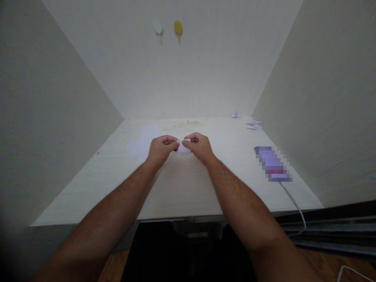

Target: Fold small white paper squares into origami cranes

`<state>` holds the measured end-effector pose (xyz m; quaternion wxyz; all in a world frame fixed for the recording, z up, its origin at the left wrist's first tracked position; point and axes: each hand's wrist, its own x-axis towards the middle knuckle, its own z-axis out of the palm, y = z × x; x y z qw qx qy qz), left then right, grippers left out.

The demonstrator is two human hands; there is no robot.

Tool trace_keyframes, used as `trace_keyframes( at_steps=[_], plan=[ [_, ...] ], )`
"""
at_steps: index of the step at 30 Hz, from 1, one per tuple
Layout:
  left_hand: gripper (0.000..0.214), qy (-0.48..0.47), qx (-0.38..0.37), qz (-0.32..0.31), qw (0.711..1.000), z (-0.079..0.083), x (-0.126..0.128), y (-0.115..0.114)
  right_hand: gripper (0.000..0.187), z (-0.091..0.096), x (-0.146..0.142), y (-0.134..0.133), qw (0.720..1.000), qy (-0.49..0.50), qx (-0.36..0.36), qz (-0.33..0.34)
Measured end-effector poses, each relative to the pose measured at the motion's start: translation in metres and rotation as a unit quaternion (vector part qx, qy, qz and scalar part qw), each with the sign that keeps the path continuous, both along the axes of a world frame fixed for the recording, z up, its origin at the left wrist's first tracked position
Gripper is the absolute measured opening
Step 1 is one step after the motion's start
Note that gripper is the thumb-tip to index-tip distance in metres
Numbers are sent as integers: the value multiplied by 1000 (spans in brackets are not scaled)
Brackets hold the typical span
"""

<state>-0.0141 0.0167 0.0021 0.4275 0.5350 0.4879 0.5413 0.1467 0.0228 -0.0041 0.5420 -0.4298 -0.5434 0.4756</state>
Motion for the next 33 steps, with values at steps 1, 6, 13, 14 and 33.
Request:
trace_keyframes(
  at_steps=[1, 6, 13, 14, 33],
  plan=[
    [15, 11, -1, -12, 1000, 0, 1, -1, 22, -1, 0, 1, 1000, -21, 7, 2],
    [15, 15, 13, -14, 1000, -6, 1, 1, 18, -6, 0, 3, 999, -31, 19, -28],
    [22, -5, -5, -60, 998, -4, 8, -4, 18, -8, -6, 5, 996, -11, 29, -80],
    [19, 23, -11, -69, 997, -3, 9, -5, 19, -9, -7, 6, 996, -6, 26, -81],
    [14, 73, 11, 31, 997, -3, 5, 0, 12, -13, -4, 10, 991, -95, 77, -49]
  ],
)
